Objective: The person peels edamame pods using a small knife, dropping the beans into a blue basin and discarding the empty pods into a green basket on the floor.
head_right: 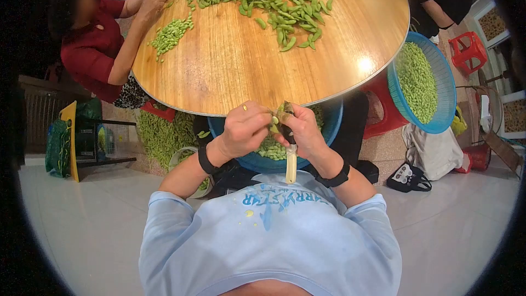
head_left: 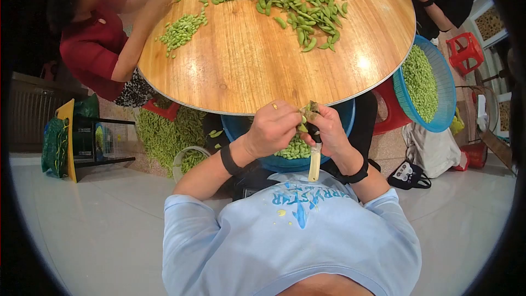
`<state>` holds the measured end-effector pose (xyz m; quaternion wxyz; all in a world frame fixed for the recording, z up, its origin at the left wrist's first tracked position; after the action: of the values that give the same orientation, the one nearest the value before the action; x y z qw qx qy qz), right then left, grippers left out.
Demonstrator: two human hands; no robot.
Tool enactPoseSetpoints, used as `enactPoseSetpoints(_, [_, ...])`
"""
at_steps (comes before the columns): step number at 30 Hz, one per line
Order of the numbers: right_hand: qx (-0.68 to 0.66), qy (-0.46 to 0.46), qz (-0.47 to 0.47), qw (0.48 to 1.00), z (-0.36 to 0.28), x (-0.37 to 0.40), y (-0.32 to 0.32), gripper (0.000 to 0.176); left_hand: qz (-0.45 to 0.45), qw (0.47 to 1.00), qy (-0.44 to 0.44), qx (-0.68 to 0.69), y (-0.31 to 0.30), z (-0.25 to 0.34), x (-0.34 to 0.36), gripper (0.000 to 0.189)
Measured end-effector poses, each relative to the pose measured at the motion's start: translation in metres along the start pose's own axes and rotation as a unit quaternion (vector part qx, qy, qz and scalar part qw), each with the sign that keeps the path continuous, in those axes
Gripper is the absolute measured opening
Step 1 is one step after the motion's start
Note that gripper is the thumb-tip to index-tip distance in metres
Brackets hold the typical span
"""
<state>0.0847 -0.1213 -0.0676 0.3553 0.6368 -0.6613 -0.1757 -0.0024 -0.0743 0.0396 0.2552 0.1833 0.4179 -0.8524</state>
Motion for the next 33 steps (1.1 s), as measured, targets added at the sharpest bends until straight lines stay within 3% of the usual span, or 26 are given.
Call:
enactPoseSetpoints(2, [-0.004,-0.015,0.001,1.000,-0.002,0.000,0.003,0.015,-0.048,0.985,0.080,-0.145,0.007,0.022,-0.003,0.019])
enactPoseSetpoints(5, [-0.013,-0.006,-0.020,1.000,-0.001,0.003,0.004,0.012,-0.028,0.968,0.139,-0.207,0.007,0.031,0.004,0.021])
enactPoseSetpoints(9, [0.068,-0.001,-0.025,0.997,-0.005,0.009,0.009,0.011,-0.054,0.971,0.102,-0.208,-0.011,0.033,0.017,0.023])
enactPoseSetpoints(11, [0.207,-0.010,-0.041,0.977,-0.005,0.012,0.004,0.016,-0.035,0.979,0.001,-0.200,-0.036,0.027,0.028,0.024])
enactPoseSetpoints(13, [0.235,-0.048,-0.031,0.970,-0.005,0.016,0.004,0.016,-0.076,0.953,-0.102,-0.273,-0.062,0.017,0.049,0.016])
enactPoseSetpoints(15, [0.306,-0.043,-0.033,0.951,-0.005,0.017,0.005,0.014,-0.243,0.863,-0.272,-0.351,-0.077,-0.001,0.076,0.011])
enactPoseSetpoints(16, [0.278,-0.003,-0.046,0.960,0.001,0.019,0.001,0.014,-0.242,0.862,-0.270,-0.354,-0.086,0.000,0.084,0.011])
enactPoseSetpoints(17, [0.278,-0.007,-0.048,0.959,0.001,0.018,0.003,0.014,-0.343,0.799,-0.350,-0.349,-0.087,-0.017,0.106,0.010])
enactPoseSetpoints(18, [0.187,-0.004,-0.057,0.981,0.003,0.018,0.005,0.017,-0.437,0.718,-0.424,-0.337,-0.086,-0.029,0.128,0.009])
enactPoseSetpoints(19, [0.096,-0.001,-0.067,0.993,0.004,0.017,0.007,0.019,-0.435,0.718,-0.423,-0.340,-0.086,-0.034,0.124,0.009])
enactPoseSetpoints(21, [0.064,0.004,-0.076,0.995,0.008,0.017,0.008,0.020,-0.357,0.869,-0.215,-0.267,-0.068,-0.017,0.054,0.022])
enactPoseSetpoints(23, [-0.033,0.040,-0.086,0.995,0.022,0.017,0.012,0.020,-0.338,0.902,-0.111,-0.244,-0.044,-0.018,-0.007,0.025])
enactPoseSetpoints(24, [-0.030,0.050,-0.066,0.996,0.024,0.019,0.014,0.020,-0.262,0.937,-0.032,-0.228,-0.037,-0.013,-0.045,0.012])
enactPoseSetpoints(26, [-0.035,0.049,-0.071,0.996,0.028,0.020,0.016,0.021,-0.194,0.951,0.057,-0.234,-0.012,-0.036,-0.100,0.019])
enactPoseSetpoints(29, [-0.032,0.055,-0.078,0.995,0.028,0.023,0.018,0.021,-0.180,0.949,-0.010,-0.257,0.028,-0.102,-0.176,0.027])
enactPoseSetpoints(31, [-0.031,0.058,-0.096,0.993,0.029,0.023,0.022,0.020,-0.173,0.944,-0.030,-0.280,0.051,-0.130,-0.193,0.029])
enactPoseSetpoints(33, [-0.010,0.062,-0.091,0.994,0.025,0.023,0.021,0.020,-0.166,0.928,-0.116,-0.312,0.057,-0.149,-0.198,0.034])
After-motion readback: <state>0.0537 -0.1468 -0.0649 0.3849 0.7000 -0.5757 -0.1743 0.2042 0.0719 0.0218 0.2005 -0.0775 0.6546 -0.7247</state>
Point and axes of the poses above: each hand's wrist, its own x-axis away from the middle knuckle, its own y-axis out of the palm, z = x × y, the point moved 9 cm from there along -x, towards the middle knuckle, and after that the axes turned 9 degrees about -z, right-handed, at the moved point
